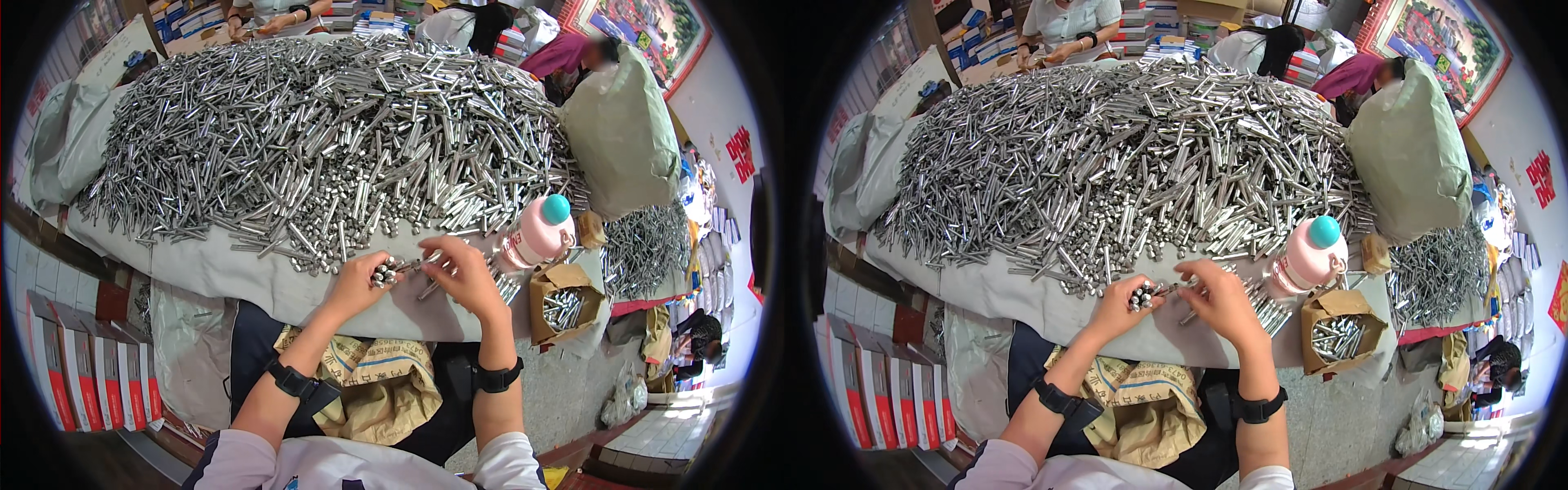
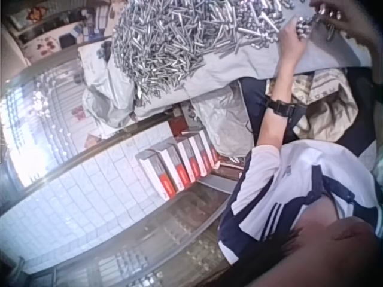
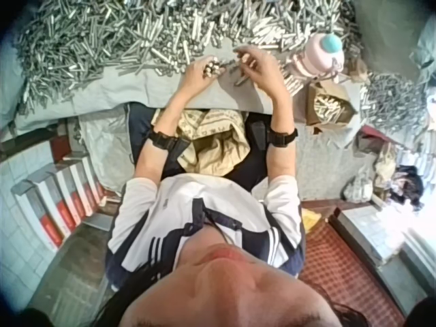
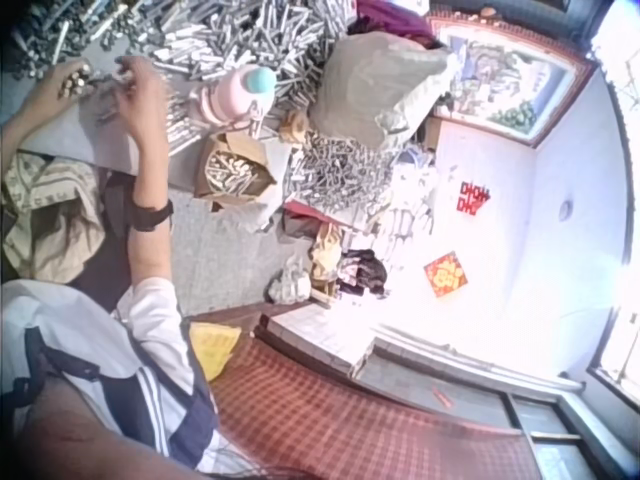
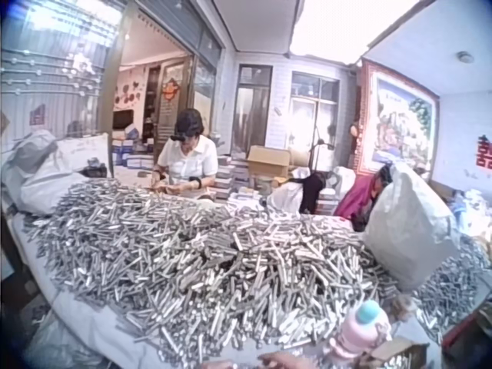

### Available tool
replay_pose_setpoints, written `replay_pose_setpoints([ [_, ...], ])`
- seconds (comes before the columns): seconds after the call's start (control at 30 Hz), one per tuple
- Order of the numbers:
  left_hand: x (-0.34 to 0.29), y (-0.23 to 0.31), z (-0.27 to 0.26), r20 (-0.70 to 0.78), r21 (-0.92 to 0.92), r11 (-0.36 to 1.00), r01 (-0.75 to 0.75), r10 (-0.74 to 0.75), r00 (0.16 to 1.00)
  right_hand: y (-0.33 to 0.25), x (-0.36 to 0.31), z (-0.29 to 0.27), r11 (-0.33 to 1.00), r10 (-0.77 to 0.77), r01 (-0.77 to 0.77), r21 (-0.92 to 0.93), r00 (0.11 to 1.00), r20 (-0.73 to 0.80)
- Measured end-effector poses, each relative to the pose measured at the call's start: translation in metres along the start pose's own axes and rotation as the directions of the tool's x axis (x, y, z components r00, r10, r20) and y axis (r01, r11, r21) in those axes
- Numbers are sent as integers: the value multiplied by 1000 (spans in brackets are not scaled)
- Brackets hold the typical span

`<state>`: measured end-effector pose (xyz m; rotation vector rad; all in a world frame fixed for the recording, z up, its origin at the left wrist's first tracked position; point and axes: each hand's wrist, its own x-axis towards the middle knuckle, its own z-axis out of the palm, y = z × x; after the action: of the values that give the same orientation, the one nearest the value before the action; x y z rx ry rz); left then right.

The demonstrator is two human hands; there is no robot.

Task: Sorting and inspecting small metal cylindrical components at a work table.

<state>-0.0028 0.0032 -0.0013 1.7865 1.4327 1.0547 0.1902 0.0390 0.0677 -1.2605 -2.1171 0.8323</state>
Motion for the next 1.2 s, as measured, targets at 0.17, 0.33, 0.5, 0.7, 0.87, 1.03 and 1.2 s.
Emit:
replay_pose_setpoints([
  [0.17,0,0,2,-19,11,997,-81,82,996,1,1,3,982,-90,85,-167,996,-25],
  [0.33,0,0,0,-1,4,1000,-31,31,1000,7,1,3,971,-137,129,204,990,28],
  [0.5,-1,-4,2,-29,22,998,-58,59,998,1,7,3,960,62,-50,-275,997,37],
  [0.7,0,2,0,-2,-8,999,-43,43,999,2,2,6,991,-49,46,128,999,22],
  [0.87,-1,0,-1,5,-9,1000,-15,15,1000,-3,6,1,952,168,-139,-274,982,86],
  [1.03,0,-3,3,-19,-27,1000,-15,15,1000,9,5,13,982,-150,146,116,988,24],
  [1.2,0,-5,1,-30,-18,999,-36,35,999,9,10,12,998,-35,29,54,992,119],
])
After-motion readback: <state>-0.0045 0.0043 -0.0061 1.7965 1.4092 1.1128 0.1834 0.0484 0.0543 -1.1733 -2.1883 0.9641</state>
